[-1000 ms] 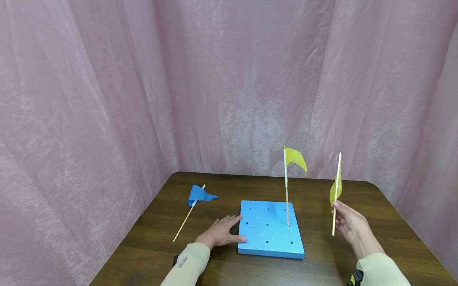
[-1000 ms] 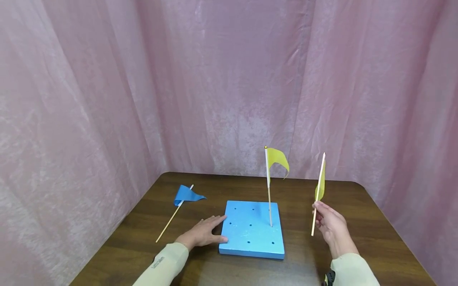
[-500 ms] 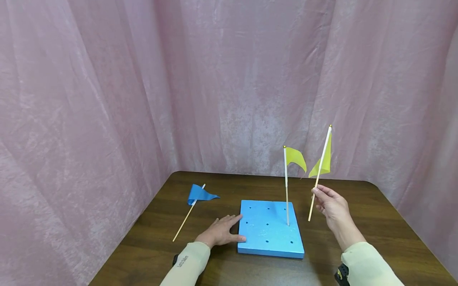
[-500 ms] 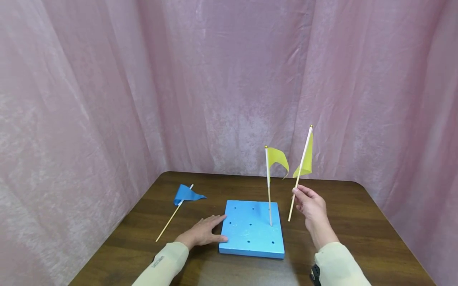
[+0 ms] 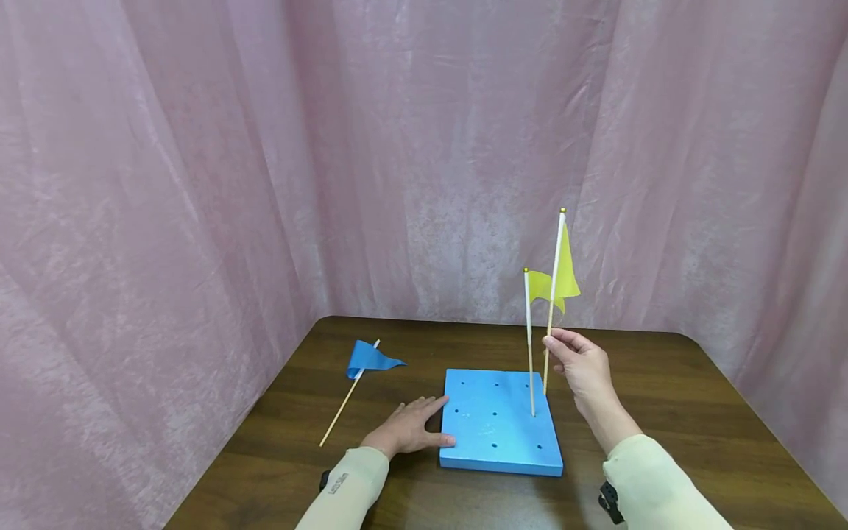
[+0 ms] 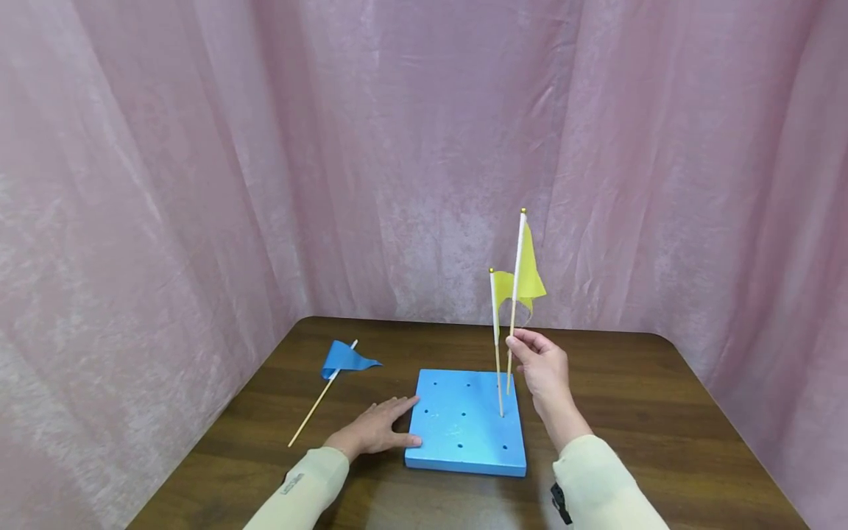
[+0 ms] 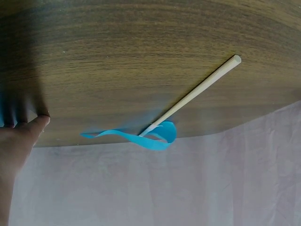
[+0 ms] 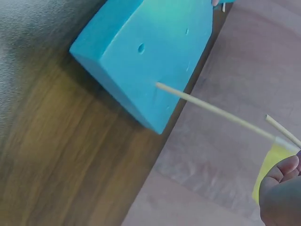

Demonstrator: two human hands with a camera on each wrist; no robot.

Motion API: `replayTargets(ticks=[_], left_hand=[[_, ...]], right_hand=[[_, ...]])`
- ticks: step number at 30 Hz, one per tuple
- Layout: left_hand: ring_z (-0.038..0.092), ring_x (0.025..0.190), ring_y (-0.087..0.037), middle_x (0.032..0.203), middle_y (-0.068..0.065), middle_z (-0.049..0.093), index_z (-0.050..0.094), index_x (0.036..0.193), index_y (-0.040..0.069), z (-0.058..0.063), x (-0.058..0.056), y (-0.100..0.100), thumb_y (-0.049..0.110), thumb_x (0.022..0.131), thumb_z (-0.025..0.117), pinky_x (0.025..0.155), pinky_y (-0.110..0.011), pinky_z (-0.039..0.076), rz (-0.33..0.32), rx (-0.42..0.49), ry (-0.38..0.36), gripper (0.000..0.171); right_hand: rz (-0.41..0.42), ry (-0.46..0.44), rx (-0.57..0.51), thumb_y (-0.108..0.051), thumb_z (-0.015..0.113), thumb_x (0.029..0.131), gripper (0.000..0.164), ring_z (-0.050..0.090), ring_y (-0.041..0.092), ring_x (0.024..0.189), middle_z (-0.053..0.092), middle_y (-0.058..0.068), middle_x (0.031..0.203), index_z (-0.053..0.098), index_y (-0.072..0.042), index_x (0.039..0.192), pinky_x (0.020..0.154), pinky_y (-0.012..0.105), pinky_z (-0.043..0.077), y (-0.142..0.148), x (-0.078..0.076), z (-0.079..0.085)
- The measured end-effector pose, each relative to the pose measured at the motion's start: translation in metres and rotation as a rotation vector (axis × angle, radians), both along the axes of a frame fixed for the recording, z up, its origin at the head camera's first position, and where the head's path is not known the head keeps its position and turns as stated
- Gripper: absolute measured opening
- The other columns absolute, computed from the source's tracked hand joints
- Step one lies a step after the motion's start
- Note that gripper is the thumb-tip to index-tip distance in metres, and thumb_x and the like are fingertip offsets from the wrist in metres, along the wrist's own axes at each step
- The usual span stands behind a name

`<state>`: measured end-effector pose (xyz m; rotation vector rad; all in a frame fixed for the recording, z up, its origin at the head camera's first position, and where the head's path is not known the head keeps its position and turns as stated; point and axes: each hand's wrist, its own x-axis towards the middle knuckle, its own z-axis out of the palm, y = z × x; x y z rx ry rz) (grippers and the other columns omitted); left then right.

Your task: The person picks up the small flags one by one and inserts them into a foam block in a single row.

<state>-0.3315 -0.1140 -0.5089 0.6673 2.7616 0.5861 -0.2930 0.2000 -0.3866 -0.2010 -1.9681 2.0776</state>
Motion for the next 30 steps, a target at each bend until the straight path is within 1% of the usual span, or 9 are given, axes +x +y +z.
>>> replayTargets(ticks=[4, 5, 7, 11, 17, 20, 24, 27, 30], left_hand=[[0.025, 0.147, -0.031, 0.158, -0.006, 0.035, 0.031, 0.157, 0.029, 0.001, 0.001, 0.000, 0.071, 0.082, 0.063, 0.117, -0.058, 0.017, 0.001, 0.001, -0.002, 0.091], [0.025, 0.147, -0.031, 0.158, -0.006, 0.035, 0.031, 0.157, 0.029, 0.002, 0.001, 0.000, 0.071, 0.082, 0.063, 0.117, -0.058, 0.017, 0.001, 0.001, -0.002, 0.091], [0.025, 0.148, -0.031, 0.158, -0.006, 0.035, 0.031, 0.157, 0.028, 0.002, 0.001, 0.000, 0.071, 0.083, 0.062, 0.117, -0.058, 0.017, 0.000, 0.000, -0.002, 0.092], [0.024, 0.148, -0.030, 0.159, -0.005, 0.034, 0.031, 0.157, 0.028, 0.002, 0.001, -0.001, 0.072, 0.083, 0.062, 0.117, -0.057, 0.017, 0.002, -0.006, -0.002, 0.092], [0.025, 0.148, -0.030, 0.159, -0.005, 0.034, 0.031, 0.157, 0.029, 0.001, 0.002, -0.001, 0.072, 0.082, 0.061, 0.117, -0.057, 0.017, 0.008, -0.009, 0.000, 0.092], [0.025, 0.147, -0.031, 0.158, -0.006, 0.035, 0.031, 0.157, 0.029, 0.001, 0.002, -0.002, 0.073, 0.082, 0.062, 0.117, -0.058, 0.017, 0.014, -0.009, 0.000, 0.092], [0.026, 0.147, -0.030, 0.158, -0.005, 0.036, 0.032, 0.157, 0.029, 0.000, 0.001, -0.003, 0.073, 0.081, 0.062, 0.117, -0.057, 0.018, 0.021, -0.013, 0.002, 0.092], [0.026, 0.147, -0.030, 0.158, -0.005, 0.036, 0.032, 0.157, 0.029, -0.001, 0.001, -0.003, 0.073, 0.081, 0.062, 0.117, -0.057, 0.019, 0.016, -0.020, 0.007, 0.092], [0.027, 0.147, -0.030, 0.158, -0.005, 0.036, 0.032, 0.157, 0.028, -0.001, 0.000, -0.003, 0.073, 0.082, 0.062, 0.116, -0.058, 0.019, 0.012, -0.023, 0.012, 0.093]], right_hand=[[0.033, 0.012, 0.059, -0.021, 0.072, 0.094, 0.023, 0.062, 0.008, 0.081, 0.068, -0.011, 0.083, 0.070, -0.005, 0.111, 0.072, 0.025, 0.051, -0.013, -0.002, 0.001], [0.041, 0.017, 0.062, -0.021, 0.072, 0.094, 0.026, 0.062, 0.008, 0.081, 0.067, -0.010, 0.082, 0.069, -0.003, 0.112, 0.071, 0.025, 0.051, -0.016, -0.002, 0.002], [0.055, 0.030, 0.060, -0.019, 0.072, 0.094, 0.027, 0.062, 0.009, 0.078, 0.067, -0.009, 0.080, 0.068, 0.000, 0.113, 0.068, 0.024, 0.050, -0.023, -0.002, 0.002], [0.085, 0.046, 0.065, -0.017, 0.072, 0.093, 0.023, 0.062, 0.011, 0.077, 0.066, -0.006, 0.080, 0.069, -0.001, 0.110, 0.069, 0.026, 0.051, -0.036, -0.003, 0.003], [0.123, 0.045, 0.105, -0.016, 0.071, 0.094, 0.023, 0.065, 0.012, 0.082, 0.069, 0.002, 0.088, 0.070, -0.001, 0.111, 0.078, 0.034, 0.053, -0.051, -0.002, -0.002], [0.130, 0.044, 0.116, -0.015, 0.071, 0.093, 0.024, 0.065, 0.014, 0.083, 0.070, 0.004, 0.090, 0.070, 0.000, 0.112, 0.079, 0.036, 0.053, -0.058, -0.005, -0.009], [0.127, 0.035, 0.126, -0.014, 0.071, 0.093, 0.023, 0.065, 0.015, 0.084, 0.069, 0.004, 0.090, 0.070, 0.000, 0.111, 0.081, 0.038, 0.054, -0.065, -0.008, -0.021], [0.125, 0.019, 0.140, -0.014, 0.071, 0.094, 0.021, 0.064, 0.016, 0.086, 0.069, 0.005, 0.091, 0.071, 0.000, 0.110, 0.081, 0.039, 0.054, -0.069, -0.010, -0.030], [0.121, 0.002, 0.158, -0.015, 0.070, 0.094, 0.021, 0.064, 0.017, 0.087, 0.069, 0.006, 0.093, 0.071, -0.001, 0.110, 0.079, 0.035, 0.054, -0.071, -0.010, -0.037]])
